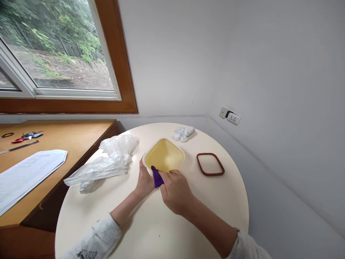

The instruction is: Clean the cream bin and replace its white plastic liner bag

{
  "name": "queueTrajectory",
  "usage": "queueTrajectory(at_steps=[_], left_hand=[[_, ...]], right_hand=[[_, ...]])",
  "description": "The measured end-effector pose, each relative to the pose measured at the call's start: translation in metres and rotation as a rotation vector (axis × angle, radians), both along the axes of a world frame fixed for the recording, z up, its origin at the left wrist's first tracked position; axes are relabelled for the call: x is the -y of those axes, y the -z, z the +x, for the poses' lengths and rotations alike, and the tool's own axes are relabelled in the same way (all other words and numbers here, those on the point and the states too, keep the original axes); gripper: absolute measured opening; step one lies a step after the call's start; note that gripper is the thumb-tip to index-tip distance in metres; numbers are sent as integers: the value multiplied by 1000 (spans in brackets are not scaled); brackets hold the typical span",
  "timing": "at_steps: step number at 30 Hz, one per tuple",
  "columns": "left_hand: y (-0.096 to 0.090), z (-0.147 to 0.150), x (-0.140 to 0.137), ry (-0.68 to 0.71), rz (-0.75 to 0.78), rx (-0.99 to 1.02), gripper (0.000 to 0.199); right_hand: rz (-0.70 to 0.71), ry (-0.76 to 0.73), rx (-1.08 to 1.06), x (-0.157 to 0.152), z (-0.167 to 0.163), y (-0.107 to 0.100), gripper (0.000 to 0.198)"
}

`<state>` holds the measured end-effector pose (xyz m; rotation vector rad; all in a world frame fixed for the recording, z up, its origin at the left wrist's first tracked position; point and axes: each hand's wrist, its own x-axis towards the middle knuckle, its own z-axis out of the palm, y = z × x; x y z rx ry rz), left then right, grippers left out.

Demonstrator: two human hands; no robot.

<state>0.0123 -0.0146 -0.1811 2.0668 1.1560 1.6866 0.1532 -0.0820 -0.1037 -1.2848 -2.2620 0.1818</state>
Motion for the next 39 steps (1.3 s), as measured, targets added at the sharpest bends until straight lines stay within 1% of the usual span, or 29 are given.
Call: queueTrajectory(at_steps=[2,5,8,10,12,14,16,19,22,24,26,28,30,32,34,37,39], left_hand=[[-2,-2,-2,-12,89,-111,104],[-3,-3,-4,38,194,-233,107],[-3,-2,-3,63,242,-295,105],[-4,-1,-2,81,267,-328,105],[-5,-1,-2,92,298,-352,105],[-6,-2,-2,83,306,-356,104],[-5,-3,-3,79,298,-345,105],[-5,-5,-5,111,295,-330,108],[-7,-7,-8,141,282,-329,108],[-10,-9,-10,170,256,-346,106],[-16,-10,-11,214,207,-376,106],[-24,-11,-11,266,143,-406,107],[-32,-13,-11,319,78,-424,108],[-41,-15,-11,365,18,-434,108],[-49,-19,-10,393,-36,-443,109],[-58,-27,-10,397,-110,-449,109],[-59,-33,-10,369,-145,-443,110]], right_hand=[[-127,-33,183,-4,12,-10,26],[-345,-80,421,-22,22,-21,27],[-548,-161,575,-47,20,-22,28],[-595,-195,626,-63,13,-17,23],[-554,-195,659,-75,4,-11,23],[-487,-164,700,-81,-5,-5,31],[-444,-113,751,-82,-9,-2,29],[-436,-45,818,-75,-5,-6,22],[-423,-26,839,-57,10,-18,24],[-382,-31,809,-41,24,-26,23],[-301,-45,750,-26,38,-29,22],[-187,-77,662,-13,52,-26,26],[-81,-131,562,-5,62,-19,35],[-10,-184,470,-2,69,-8,47],[47,-223,408,-4,70,3,51],[145,-235,337,-11,63,15,41],[164,-214,319,-16,54,19,34]])
